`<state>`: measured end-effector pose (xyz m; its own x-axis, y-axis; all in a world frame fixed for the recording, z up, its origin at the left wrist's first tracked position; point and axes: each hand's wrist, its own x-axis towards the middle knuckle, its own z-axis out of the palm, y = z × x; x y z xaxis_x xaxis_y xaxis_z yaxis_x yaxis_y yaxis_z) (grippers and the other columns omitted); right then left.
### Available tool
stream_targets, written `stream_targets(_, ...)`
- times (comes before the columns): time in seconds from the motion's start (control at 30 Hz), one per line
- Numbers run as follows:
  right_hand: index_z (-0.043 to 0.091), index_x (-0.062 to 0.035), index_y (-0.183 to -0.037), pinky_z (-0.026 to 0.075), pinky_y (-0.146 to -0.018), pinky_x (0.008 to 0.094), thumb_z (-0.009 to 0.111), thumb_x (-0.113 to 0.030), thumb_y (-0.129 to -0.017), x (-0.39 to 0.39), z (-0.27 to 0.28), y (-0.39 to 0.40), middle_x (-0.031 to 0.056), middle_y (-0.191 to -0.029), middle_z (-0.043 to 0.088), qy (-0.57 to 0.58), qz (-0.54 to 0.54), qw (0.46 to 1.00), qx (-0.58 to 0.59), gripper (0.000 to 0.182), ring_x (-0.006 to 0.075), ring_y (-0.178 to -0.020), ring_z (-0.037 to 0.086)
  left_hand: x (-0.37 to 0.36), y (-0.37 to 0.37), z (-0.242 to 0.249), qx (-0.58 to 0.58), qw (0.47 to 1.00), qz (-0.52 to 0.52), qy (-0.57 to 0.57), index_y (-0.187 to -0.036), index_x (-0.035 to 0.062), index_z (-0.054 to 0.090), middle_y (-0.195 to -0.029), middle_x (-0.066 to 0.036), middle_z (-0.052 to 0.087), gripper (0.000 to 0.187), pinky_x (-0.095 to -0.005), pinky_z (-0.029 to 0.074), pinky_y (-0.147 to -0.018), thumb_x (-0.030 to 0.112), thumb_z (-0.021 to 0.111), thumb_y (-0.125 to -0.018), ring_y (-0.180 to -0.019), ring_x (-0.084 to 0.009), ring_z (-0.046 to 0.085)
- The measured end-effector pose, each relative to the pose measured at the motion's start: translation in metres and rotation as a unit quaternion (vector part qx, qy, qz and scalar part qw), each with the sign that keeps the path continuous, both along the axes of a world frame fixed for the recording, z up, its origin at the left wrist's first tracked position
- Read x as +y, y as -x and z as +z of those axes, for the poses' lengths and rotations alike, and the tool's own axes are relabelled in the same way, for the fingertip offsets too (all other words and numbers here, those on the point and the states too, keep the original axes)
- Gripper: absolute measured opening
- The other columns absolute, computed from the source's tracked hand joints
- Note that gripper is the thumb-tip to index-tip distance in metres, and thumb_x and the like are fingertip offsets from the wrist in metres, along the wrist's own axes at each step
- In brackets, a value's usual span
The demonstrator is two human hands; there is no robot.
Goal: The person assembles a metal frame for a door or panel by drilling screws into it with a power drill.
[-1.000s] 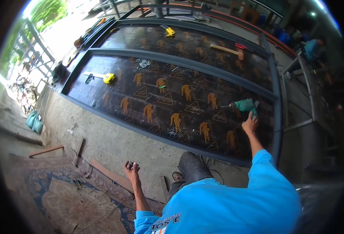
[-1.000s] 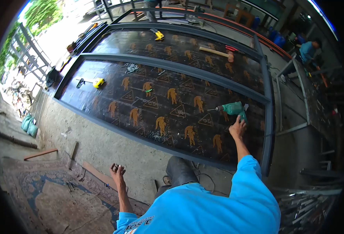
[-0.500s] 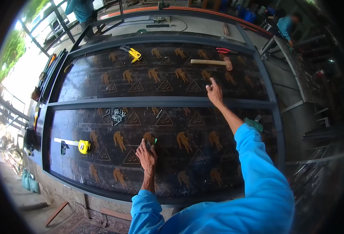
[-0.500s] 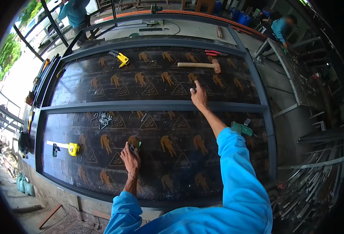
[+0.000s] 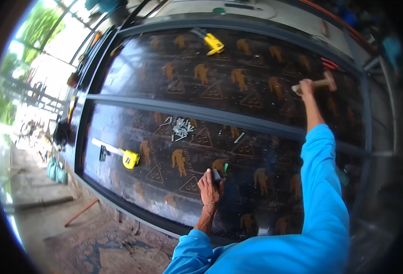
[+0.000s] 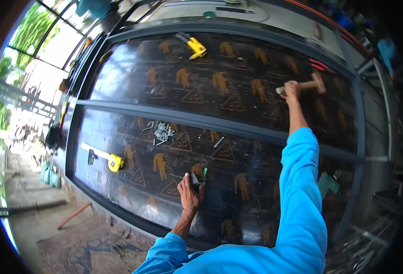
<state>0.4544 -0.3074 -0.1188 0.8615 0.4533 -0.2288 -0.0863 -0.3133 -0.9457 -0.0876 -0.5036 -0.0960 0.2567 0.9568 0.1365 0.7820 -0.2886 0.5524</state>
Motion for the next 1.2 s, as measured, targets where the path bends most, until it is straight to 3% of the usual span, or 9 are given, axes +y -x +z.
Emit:
stream_targets(0.03, 0.054, -0.0086, -0.097, 0.053, -0.054, 0.0397, 0.055, -0.005, -0.077, -0.018, -0.056, -0.035, 0.0078, -0.072, 0.053, -0.217, 0.031, 0.976, 0.000, 0.020, 0.0224, -0.058, 0.057, -0.005, 0.002, -0.001, 0.014, 1.000, 0.001, 0.000, -0.137, -0.0013, 0.025, -0.121, -0.024, 0.046, 0.079, -0.0480, 0.032, -0.096, 0.026, 0.070, -0.078, -0.109, -0.0398, 0.043)
stream_targets(0.13, 0.056, -0.0057, -0.096, 0.046, -0.043, 0.0279, 0.053, 0.000, -0.074, -0.125, 0.080, 0.051, 0.0045, -0.069, 0.053, -0.151, 0.010, 0.987, 0.061, 0.023, 0.0129, -0.051, 0.054, -0.002, 0.001, -0.003, 0.008, 1.000, -0.004, -0.015, -0.141, 0.0005, 0.021, -0.123, -0.025, 0.043, 0.082, -0.0487, 0.030, -0.098, 0.025, 0.069, -0.079, -0.110, -0.0408, 0.040)
stream_targets(0.27, 0.061, -0.0082, -0.108, 0.042, -0.041, 0.0232, 0.051, 0.002, -0.079, -0.270, 0.124, 0.164, 0.0012, -0.066, 0.052, -0.082, 0.000, 0.997, 0.007, 0.032, 0.0077, -0.049, 0.048, 0.002, -0.001, -0.003, 0.001, 0.999, -0.047, 0.013, -0.142, 0.0014, 0.018, -0.131, -0.026, 0.035, 0.087, -0.0509, 0.030, -0.100, 0.027, 0.071, -0.078, -0.118, -0.0418, 0.036)
stream_targets(0.4, 0.039, -0.0146, -0.135, 0.048, -0.078, 0.0395, 0.057, -0.001, -0.079, -0.404, 0.122, 0.269, 0.0215, -0.113, 0.057, 0.000, -0.165, 0.965, -0.201, 0.061, 0.0341, -0.093, 0.060, -0.024, 0.018, 0.007, -0.106, 0.991, -0.058, -0.058, -0.143, 0.0055, 0.019, -0.136, -0.027, 0.019, 0.096, -0.0534, 0.029, -0.101, 0.039, 0.075, -0.073, -0.125, -0.0409, 0.029)
stream_targets(0.47, 0.034, -0.0122, -0.138, 0.048, -0.078, 0.0407, 0.058, -0.002, -0.079, -0.463, 0.128, 0.297, 0.0230, -0.112, 0.057, 0.058, -0.234, 0.953, -0.181, 0.065, 0.0358, -0.095, 0.060, -0.055, 0.043, 0.033, -0.005, 0.987, -0.127, -0.103, -0.137, 0.0057, 0.034, -0.130, -0.025, 0.033, 0.084, -0.0534, 0.029, -0.101, 0.040, 0.076, -0.072, -0.122, -0.0404, 0.034)
stream_targets(0.6, 0.033, -0.0033, -0.138, 0.050, -0.073, 0.0429, 0.058, -0.006, -0.078, -0.538, 0.104, 0.293, 0.0258, -0.097, 0.061, 0.154, -0.404, 0.891, -0.135, 0.065, 0.0408, -0.088, 0.062, -0.119, 0.113, 0.050, 0.104, 0.852, -0.479, 0.185, -0.132, 0.0047, 0.039, -0.128, -0.024, 0.040, 0.072, -0.0521, 0.030, -0.101, 0.034, 0.072, -0.075, -0.121, -0.0398, 0.038)
stream_targets(0.73, 0.040, 0.0029, -0.129, 0.048, -0.076, 0.0461, 0.057, -0.005, -0.073, -0.585, 0.070, 0.260, 0.0276, -0.096, 0.061, 0.219, -0.494, 0.837, -0.088, 0.059, 0.0433, -0.090, 0.060, -0.137, 0.134, 0.056, 0.150, 0.804, -0.553, 0.160, -0.129, 0.0046, 0.041, -0.128, -0.023, 0.042, 0.067, -0.0509, 0.032, -0.099, 0.029, 0.071, -0.074, -0.120, -0.0393, 0.039)
stream_targets(1.0, 0.045, 0.0052, -0.117, 0.048, -0.082, 0.0456, 0.067, -0.008, -0.074, -0.581, 0.025, 0.208, 0.0261, -0.103, 0.055, -0.133, -0.612, 0.770, 0.121, 0.050, 0.0385, -0.093, 0.059, -0.135, 0.143, 0.065, 0.169, 0.814, -0.539, 0.137, -0.122, 0.0044, 0.046, -0.127, -0.021, 0.046, 0.057, -0.0485, 0.036, -0.095, 0.020, 0.068, -0.072, -0.118, -0.0384, 0.043)
stream_targets(1.2, 0.045, -0.0007, -0.120, 0.051, -0.078, 0.0474, 0.070, -0.014, -0.075, -0.576, 0.047, 0.157, 0.0270, -0.102, 0.052, 0.064, -0.695, 0.709, 0.098, 0.052, 0.0427, -0.093, 0.057, -0.139, 0.148, 0.074, 0.170, 0.816, -0.535, 0.138, -0.117, 0.0042, 0.049, -0.126, -0.019, 0.049, 0.050, -0.0467, 0.039, -0.092, 0.013, 0.066, -0.070, -0.116, -0.0377, 0.046)
